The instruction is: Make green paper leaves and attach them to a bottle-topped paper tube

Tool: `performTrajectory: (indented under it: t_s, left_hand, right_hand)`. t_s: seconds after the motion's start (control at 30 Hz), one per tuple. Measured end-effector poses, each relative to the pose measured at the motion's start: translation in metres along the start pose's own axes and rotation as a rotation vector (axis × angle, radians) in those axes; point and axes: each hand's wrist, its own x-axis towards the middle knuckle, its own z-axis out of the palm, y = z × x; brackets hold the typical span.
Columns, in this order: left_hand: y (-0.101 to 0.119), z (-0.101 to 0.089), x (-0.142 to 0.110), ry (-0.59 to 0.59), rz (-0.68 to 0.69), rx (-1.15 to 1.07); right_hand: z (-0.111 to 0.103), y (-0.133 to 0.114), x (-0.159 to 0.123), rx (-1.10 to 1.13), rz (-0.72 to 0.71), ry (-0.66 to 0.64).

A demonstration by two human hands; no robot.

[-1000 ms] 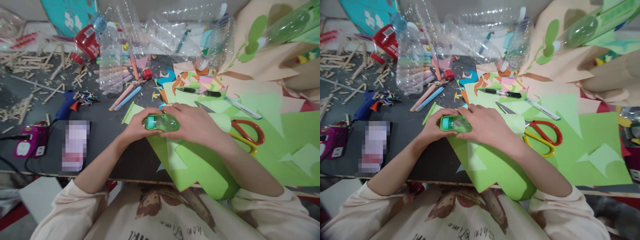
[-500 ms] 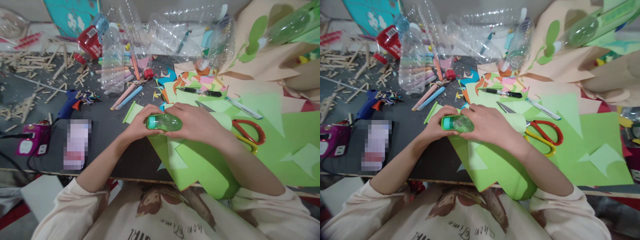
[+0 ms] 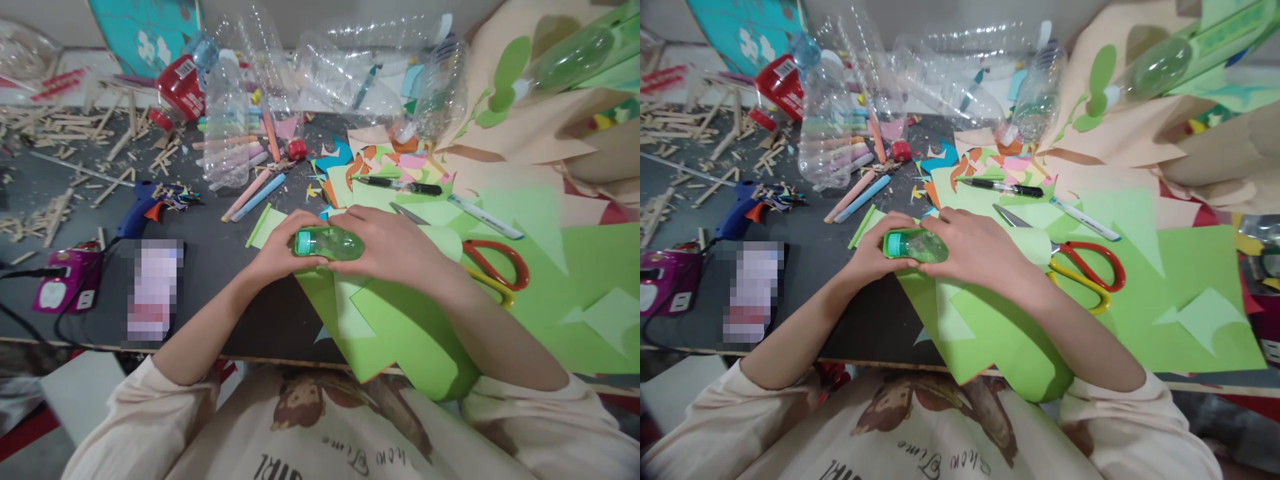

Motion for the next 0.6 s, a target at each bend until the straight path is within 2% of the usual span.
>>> performTrajectory:
  t_s: [0.2, 0.27, 0.4, 0.47, 0.6]
  left_hand:
    - [0.006, -0.003, 0.000, -0.003, -0.039, 0.020]
    - [0.009, -0.006, -0.001, 0.067, -0.036, 0.018]
    - [0.013, -0.009, -0.001, 0.283, -0.093, 0.026]
    - [0.014, -0.007, 0.000, 0.328, -0.106, 0.060]
    - [0.015, -0.002, 0.000, 0.367, -0.009, 0.103]
  right_hand:
    - [0.001, 0.000, 0.002, -0.018, -0.024, 0.007]
    - [0.001, 0.000, 0.002, -0.036, -0.020, -0.006]
    - [0.001, 0.003, 0.001, -0.034, 0.003, 0.033]
    - [0.000, 0.006, 0.000, -0.014, 0.018, 0.065]
    - [0.000, 0.010, -0.001, 0.012, 0.051, 0.131]
